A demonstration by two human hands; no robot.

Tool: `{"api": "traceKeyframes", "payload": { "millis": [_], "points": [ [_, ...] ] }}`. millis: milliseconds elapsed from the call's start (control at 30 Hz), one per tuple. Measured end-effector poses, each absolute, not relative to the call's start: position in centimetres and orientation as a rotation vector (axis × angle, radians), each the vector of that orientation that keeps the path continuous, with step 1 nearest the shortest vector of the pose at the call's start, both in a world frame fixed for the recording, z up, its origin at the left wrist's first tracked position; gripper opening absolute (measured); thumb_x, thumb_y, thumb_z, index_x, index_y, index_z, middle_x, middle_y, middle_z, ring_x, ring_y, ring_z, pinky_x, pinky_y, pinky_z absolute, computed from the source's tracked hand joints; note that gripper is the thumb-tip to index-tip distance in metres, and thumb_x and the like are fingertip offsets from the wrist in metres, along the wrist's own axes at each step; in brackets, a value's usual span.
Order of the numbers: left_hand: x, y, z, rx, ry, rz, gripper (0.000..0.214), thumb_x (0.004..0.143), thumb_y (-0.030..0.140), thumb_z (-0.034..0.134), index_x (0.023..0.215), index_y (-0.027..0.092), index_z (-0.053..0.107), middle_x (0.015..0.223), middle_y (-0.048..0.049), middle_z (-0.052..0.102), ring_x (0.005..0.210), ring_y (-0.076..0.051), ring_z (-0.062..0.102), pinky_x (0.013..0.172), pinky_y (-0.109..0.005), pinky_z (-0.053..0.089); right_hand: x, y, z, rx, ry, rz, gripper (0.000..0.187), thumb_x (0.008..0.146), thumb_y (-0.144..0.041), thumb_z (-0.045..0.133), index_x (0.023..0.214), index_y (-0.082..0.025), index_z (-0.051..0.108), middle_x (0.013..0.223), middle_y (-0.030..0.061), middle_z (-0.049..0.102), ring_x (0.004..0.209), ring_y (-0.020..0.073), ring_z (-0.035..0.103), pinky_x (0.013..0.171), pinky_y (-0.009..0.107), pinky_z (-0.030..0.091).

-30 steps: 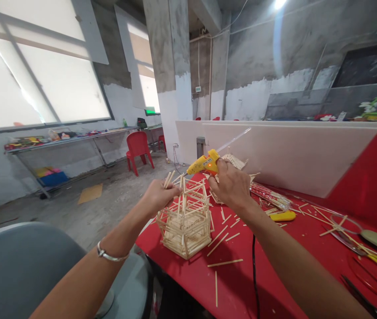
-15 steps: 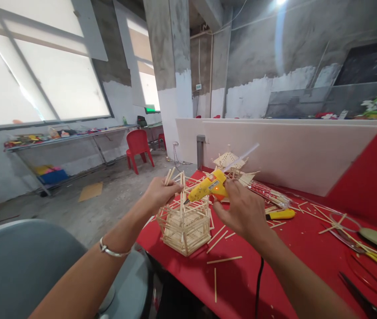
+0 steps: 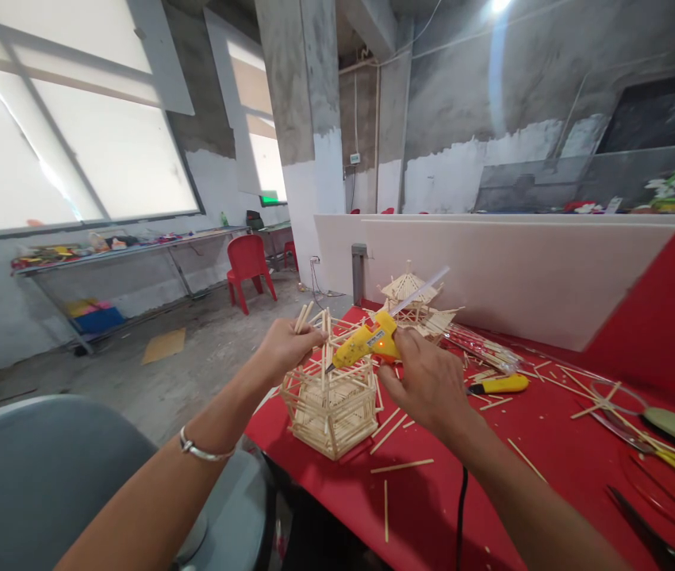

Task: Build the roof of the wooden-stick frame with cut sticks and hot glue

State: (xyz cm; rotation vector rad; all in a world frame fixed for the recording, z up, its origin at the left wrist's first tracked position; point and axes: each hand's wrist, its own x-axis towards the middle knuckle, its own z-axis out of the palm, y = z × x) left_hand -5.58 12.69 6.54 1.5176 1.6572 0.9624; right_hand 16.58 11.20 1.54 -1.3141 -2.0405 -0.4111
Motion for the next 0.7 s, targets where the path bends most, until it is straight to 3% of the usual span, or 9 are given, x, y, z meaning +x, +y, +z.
{"api": "traceKeyframes", "payload": {
  "millis": [700],
  "points": [
    [-5.54,12.85,6.32,1.551,1.632,0.963,0.034,0.071,0.037,0.065,0.047,0.016,0.054,0.035,0.0062,0.036,0.036,-0.005,0.027,0.043,-0.025,0.016,16.87,11.31,1.17,-1.369,-1.984,-0.402,0.029,0.079,-0.035,0.053,0.1,-0.016,0.058,0.085,0.0043,0.065,0.068,0.0178,0.057,0.053,0.028,0.02]
  ]
}}
